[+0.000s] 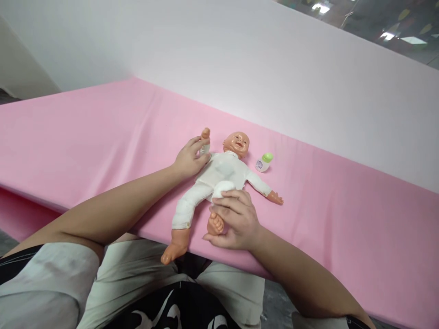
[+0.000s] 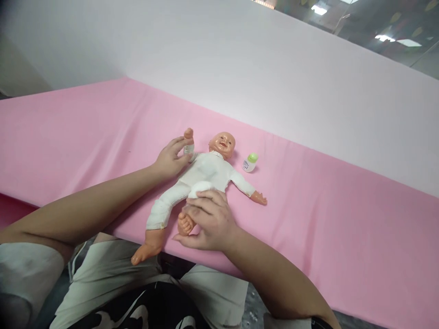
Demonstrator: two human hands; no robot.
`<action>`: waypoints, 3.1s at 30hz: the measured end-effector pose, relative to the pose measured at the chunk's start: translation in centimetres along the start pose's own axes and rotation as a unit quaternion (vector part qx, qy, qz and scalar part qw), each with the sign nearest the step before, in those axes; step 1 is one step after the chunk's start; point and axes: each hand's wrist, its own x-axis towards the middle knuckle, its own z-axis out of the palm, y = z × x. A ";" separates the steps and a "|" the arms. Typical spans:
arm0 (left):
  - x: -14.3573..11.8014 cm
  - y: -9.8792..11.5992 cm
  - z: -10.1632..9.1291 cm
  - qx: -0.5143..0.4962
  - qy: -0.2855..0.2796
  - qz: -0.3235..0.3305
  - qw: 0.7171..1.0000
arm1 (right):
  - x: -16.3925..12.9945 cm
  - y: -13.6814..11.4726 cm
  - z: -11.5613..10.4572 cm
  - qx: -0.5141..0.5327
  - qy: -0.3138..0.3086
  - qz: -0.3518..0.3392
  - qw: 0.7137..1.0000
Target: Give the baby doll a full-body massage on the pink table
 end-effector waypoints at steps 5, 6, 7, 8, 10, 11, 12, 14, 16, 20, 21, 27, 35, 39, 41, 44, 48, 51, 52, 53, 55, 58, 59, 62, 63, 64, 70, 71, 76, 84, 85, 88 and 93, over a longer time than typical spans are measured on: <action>1.6 -3.6 0.5 -0.060 0.038 -0.188 0.980 | -0.8 -1.0 1.5 0.121 -0.116 -0.036 0.985; 1.8 -4.1 0.6 -0.069 0.045 -0.214 0.973 | -0.9 -1.1 1.7 0.122 -0.142 -0.036 0.982; 2.0 -4.6 0.7 -0.076 0.052 -0.230 0.969 | -1.0 -1.2 1.9 0.117 -0.165 -0.033 0.979; 2.1 -4.9 0.8 -0.082 0.057 -0.237 0.966 | -1.1 -1.2 2.1 0.110 -0.181 -0.032 0.977; 2.1 -5.0 0.9 -0.101 0.054 -0.233 0.966 | -1.1 -1.2 2.2 0.104 -0.195 -0.033 0.975; 2.1 -4.8 0.9 -0.115 0.050 -0.224 0.967 | -1.1 -1.2 2.1 0.109 -0.187 -0.039 0.975; 1.9 -4.5 0.9 -0.132 0.042 -0.205 0.969 | -1.0 -1.2 1.9 0.120 -0.168 -0.049 0.977; 1.5 -3.6 0.7 -0.163 0.022 -0.133 0.977 | -0.7 -1.1 1.2 0.146 -0.101 -0.069 0.982; 0.9 -2.3 0.3 -0.161 0.005 -0.037 0.986 | -0.4 -0.9 0.3 0.148 -0.028 -0.079 0.985; -0.4 0.4 -0.3 -0.093 -0.061 0.115 0.987 | 0.0 0.5 -1.1 0.042 0.034 -0.057 0.997; -0.6 1.0 -0.4 -0.077 -0.090 0.140 0.983 | 0.0 1.1 -1.2 0.009 0.039 -0.037 0.999; -1.0 2.2 -0.3 -0.011 -0.187 0.227 0.956 | -0.3 5.0 -0.5 -0.031 0.036 0.091 0.995; -1.2 2.1 -0.5 0.007 -0.164 0.151 0.975 | -0.6 5.7 -0.5 -0.015 0.059 0.101 0.993; -0.7 1.0 -0.5 -0.002 -0.135 0.089 0.987 | -0.3 3.7 -1.1 -0.044 0.056 0.026 0.997; -0.3 0.2 -0.5 -0.005 -0.119 0.059 0.991 | -0.3 2.4 -1.3 -0.051 0.053 0.002 0.997; 0.4 -0.7 -0.8 0.008 -0.096 -0.016 0.995 | -0.4 0.5 -1.3 -0.017 0.017 -0.034 0.999; 0.9 -1.2 -1.3 0.107 -0.136 -0.121 0.978 | -0.3 -1.1 -0.6 0.072 -0.107 -0.091 0.987; 1.1 -1.3 -1.6 0.146 -0.164 -0.127 0.967 | -0.1 -1.5 0.2 0.068 -0.210 -0.120 0.968; 1.2 -1.3 -1.6 0.143 -0.165 -0.128 0.967 | -0.1 -1.5 0.4 0.058 -0.232 -0.125 0.963; 1.2 -1.3 -1.6 0.136 -0.164 -0.129 0.969 | 0.0 -1.5 0.5 0.049 -0.245 -0.128 0.960; 1.1 -1.5 -1.5 0.117 -0.151 -0.129 0.973 | 0.0 -1.5 0.4 0.045 -0.238 -0.135 0.961; 1.0 -1.7 -1.3 0.069 -0.116 -0.106 0.985 | -0.1 -1.4 -0.3 0.044 -0.158 -0.137 0.977; 0.9 -1.7 -1.2 0.049 -0.104 -0.084 0.990 | -0.2 -1.3 -0.6 0.035 -0.122 -0.137 0.982; 0.6 -1.4 -1.2 -0.003 -0.075 0.024 0.997 | -0.5 -0.8 -1.1 -0.023 -0.026 -0.131 0.991; 0.4 -1.1 -1.2 -0.016 -0.074 0.064 0.995 | -0.6 -0.4 -1.2 -0.047 0.003 -0.125 0.991; 0.1 -0.7 -1.2 -0.028 -0.078 0.101 0.991 | -0.7 0.0 -1.1 -0.069 0.031 -0.114 0.991; -1.2 1.2 -0.6 -0.031 -0.144 0.224 0.964 | -0.5 3.5 -0.7 -0.103 0.047 0.029 0.993; -1.3 1.4 -0.5 -0.026 -0.156 0.240 0.958 | -0.5 4.0 -0.6 -0.097 0.021 0.054 0.994; -1.1 1.7 -0.5 -0.010 -0.200 0.264 0.943 | -0.6 4.9 -0.6 -0.075 -0.039 0.090 0.992; -0.6 1.3 -1.1 0.025 -0.128 0.078 0.988 | -0.2 0.6 -1.1 -0.136 -0.076 -0.025 0.987; -0.3 1.0 -1.2 0.036 -0.108 0.045 0.992 | -0.2 -0.1 -1.1 -0.127 -0.097 -0.049 0.986; 0.8 -0.3 -1.5 0.091 -0.067 -0.069 0.991 | -0.1 -1.7 -0.8 -0.061 -0.175 -0.097 0.978; 2.2 -2.6 -1.9 0.104 -0.065 -0.207 0.971 | -0.3 -2.1 -0.1 0.009 -0.280 -0.091 0.956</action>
